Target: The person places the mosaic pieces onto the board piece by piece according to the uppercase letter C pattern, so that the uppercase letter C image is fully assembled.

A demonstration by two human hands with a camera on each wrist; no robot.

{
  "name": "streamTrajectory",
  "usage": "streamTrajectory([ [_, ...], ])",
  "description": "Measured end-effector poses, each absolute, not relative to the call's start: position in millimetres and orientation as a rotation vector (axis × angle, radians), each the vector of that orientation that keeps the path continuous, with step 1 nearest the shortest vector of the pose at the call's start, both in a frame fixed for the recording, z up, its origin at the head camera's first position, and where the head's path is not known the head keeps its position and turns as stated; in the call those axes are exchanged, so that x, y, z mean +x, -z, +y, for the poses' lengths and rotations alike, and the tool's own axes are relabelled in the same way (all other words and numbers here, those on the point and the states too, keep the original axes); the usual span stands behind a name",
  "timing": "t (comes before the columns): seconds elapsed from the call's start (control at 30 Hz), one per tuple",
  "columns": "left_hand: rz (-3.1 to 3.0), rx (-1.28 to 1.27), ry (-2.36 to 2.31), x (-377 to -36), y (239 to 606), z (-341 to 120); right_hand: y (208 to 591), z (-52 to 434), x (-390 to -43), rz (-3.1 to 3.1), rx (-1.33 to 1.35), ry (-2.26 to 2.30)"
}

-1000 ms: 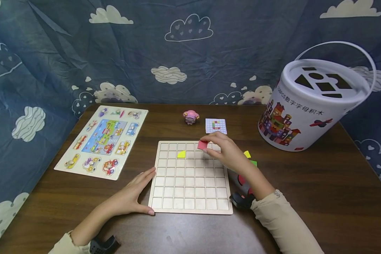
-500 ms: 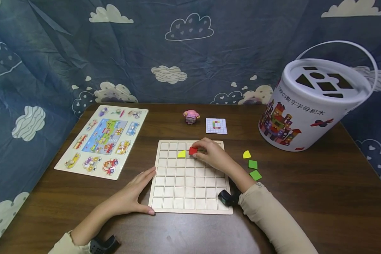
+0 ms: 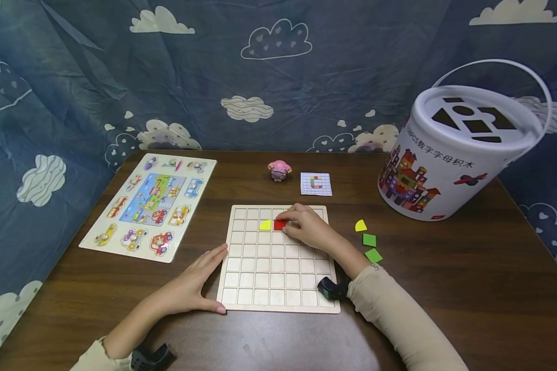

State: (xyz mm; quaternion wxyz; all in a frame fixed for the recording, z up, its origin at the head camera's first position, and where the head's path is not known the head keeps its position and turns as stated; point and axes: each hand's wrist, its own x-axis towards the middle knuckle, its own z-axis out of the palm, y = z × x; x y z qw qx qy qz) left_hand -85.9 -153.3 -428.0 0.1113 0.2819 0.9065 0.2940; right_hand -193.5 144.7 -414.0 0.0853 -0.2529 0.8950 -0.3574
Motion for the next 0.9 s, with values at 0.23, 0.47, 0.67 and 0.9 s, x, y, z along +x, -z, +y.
streamTrajectory([
  [0.23, 2.657, 0.815, -0.876, -86.0, 428.1, -153.8, 411.7, 143.1, -193.0, 2.653, -0.777, 1.039],
  [0.47, 2.657, 0.828, -0.875, -85.7, 428.2, -153.9, 397.4, 154.2, -187.3, 2.596, -0.805, 1.052],
  [0.67, 2.656, 0.825, -0.874, -85.8, 428.5, -153.9, 377.2, 182.1, -176.8, 2.699, -0.836, 1.101],
  [0.9, 2.655, 0.824, -0.869, -86.1, 428.0, -154.0, 376.4, 228.3, -165.6, 2.847, -0.726, 1.106],
])
